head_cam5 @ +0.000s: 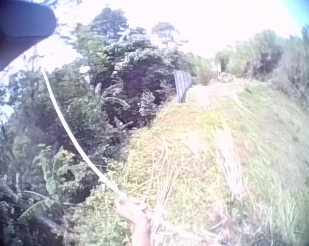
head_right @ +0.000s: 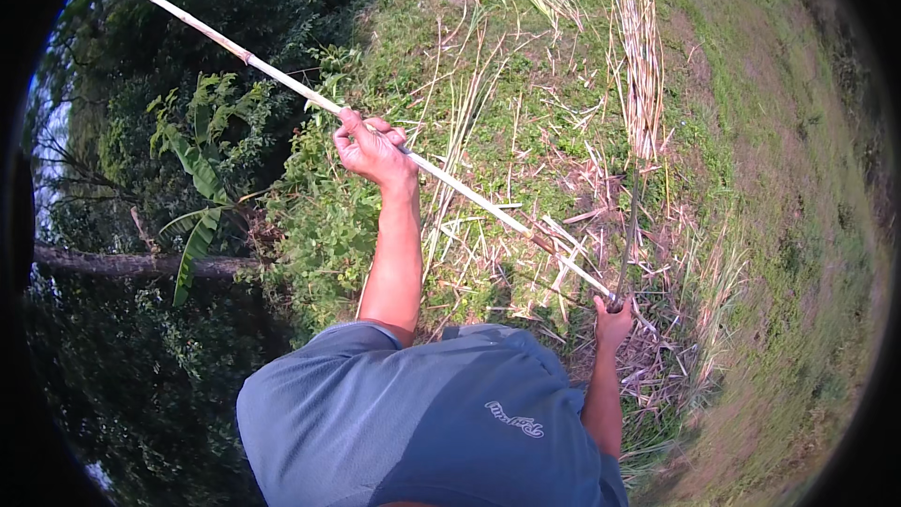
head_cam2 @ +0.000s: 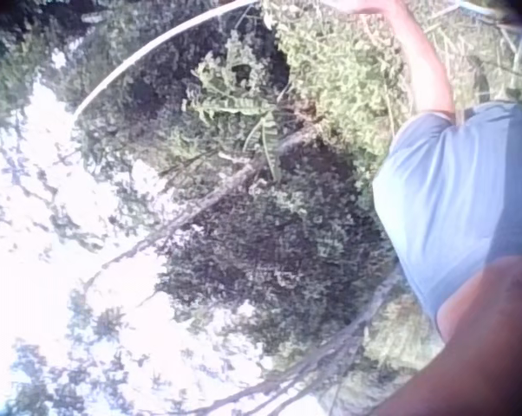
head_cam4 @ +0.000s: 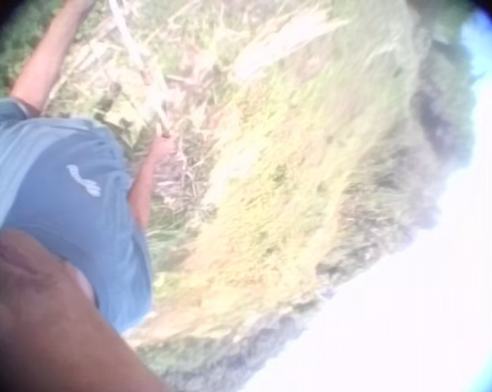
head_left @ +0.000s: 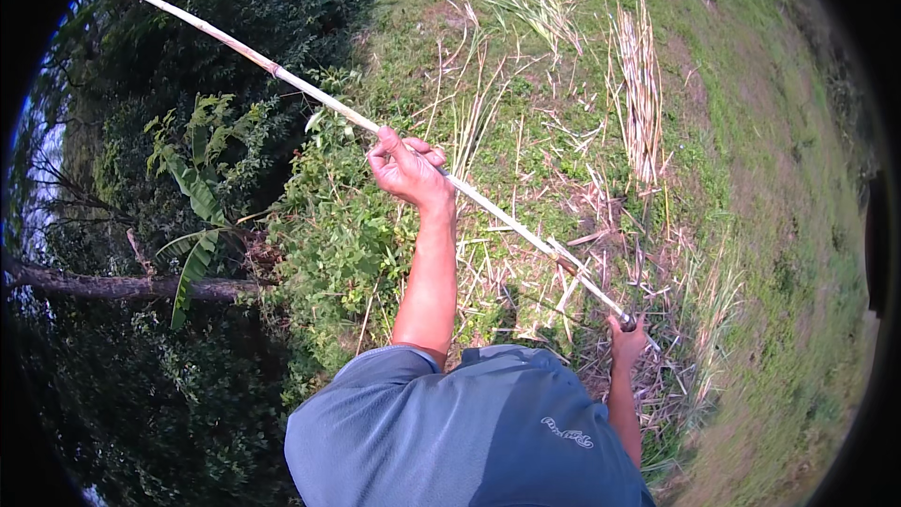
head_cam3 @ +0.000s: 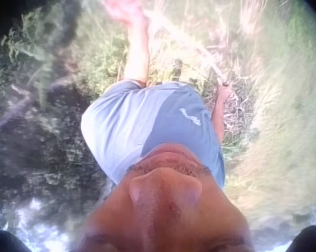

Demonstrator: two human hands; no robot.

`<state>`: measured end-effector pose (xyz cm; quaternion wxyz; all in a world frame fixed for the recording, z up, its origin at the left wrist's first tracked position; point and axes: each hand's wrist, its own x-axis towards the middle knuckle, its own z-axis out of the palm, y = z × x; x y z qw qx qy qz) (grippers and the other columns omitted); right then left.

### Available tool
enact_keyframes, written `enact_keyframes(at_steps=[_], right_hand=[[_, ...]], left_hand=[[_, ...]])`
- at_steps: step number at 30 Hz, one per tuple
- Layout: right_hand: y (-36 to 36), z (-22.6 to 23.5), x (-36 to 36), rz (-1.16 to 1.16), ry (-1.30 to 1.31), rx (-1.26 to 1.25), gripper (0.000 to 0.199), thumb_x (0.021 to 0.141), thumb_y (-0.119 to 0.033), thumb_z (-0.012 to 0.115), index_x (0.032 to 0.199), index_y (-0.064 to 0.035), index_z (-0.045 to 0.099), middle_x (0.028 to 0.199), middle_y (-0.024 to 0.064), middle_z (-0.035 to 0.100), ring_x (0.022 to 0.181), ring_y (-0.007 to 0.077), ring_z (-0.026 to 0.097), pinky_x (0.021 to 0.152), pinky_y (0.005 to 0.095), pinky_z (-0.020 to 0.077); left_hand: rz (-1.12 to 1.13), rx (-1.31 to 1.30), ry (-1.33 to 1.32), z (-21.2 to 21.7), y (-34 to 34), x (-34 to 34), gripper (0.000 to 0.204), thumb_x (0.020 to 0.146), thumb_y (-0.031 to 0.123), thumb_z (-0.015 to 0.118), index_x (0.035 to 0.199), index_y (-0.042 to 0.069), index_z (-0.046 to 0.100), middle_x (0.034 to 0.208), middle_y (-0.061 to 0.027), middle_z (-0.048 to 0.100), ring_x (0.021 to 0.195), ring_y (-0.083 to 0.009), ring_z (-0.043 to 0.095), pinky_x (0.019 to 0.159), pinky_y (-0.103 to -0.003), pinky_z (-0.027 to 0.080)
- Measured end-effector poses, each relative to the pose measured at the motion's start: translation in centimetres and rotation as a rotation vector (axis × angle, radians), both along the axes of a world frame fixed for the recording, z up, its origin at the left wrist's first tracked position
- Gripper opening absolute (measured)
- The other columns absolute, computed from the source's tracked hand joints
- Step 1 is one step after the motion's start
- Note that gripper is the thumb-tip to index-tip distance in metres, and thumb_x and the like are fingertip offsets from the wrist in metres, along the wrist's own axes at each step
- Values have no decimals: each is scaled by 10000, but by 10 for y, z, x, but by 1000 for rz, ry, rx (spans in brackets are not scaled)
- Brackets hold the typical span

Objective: The person uses a machete to cut long sticks into shorter pieces. They repeatedly pick up sticks from the ground, position them, and chop them into smaller segments, dropping the cut pieces onto a growing pile.

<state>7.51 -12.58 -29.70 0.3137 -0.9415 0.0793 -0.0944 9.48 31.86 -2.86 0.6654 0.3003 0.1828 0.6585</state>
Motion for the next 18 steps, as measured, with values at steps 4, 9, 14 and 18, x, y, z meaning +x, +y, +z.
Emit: enact_keyframes(at_steps=[4,9,14,18], right_hand=[[2,-6,16,-36,-42,41,767,661,-312,854,1260,51,540,730,204,640,629,296,606,628,410,477],[-6,-38,44,37,-153,253,641,717,-219,840,1216,74,566,775,85,676,627,171,592,614,333,488],[21,-10,50,137,264,670,335,736,-107,804,996,-10,618,685,17,603,494,76,506,413,241,391],[17,-24,50,146,436,722,515,724,-52,781,1179,23,551,694,13,607,476,72,483,407,223,387]], left_hand=[[158,72,91,-15,7,2,389,1011,382,438,994,0,512,623,-93,547,394,-123,467,337,-243,370],[-115,-47,-76,-4,-17,0,322,1020,342,427,958,33,492,619,-57,525,406,-105,430,374,-245,378],[-359,-344,-179,-7,-7,7,90,992,172,450,939,103,473,640,-4,460,464,-101,399,417,-247,358],[-470,-370,-173,-10,-13,20,71,985,174,448,935,124,461,615,-6,437,448,-112,389,412,-253,355]])
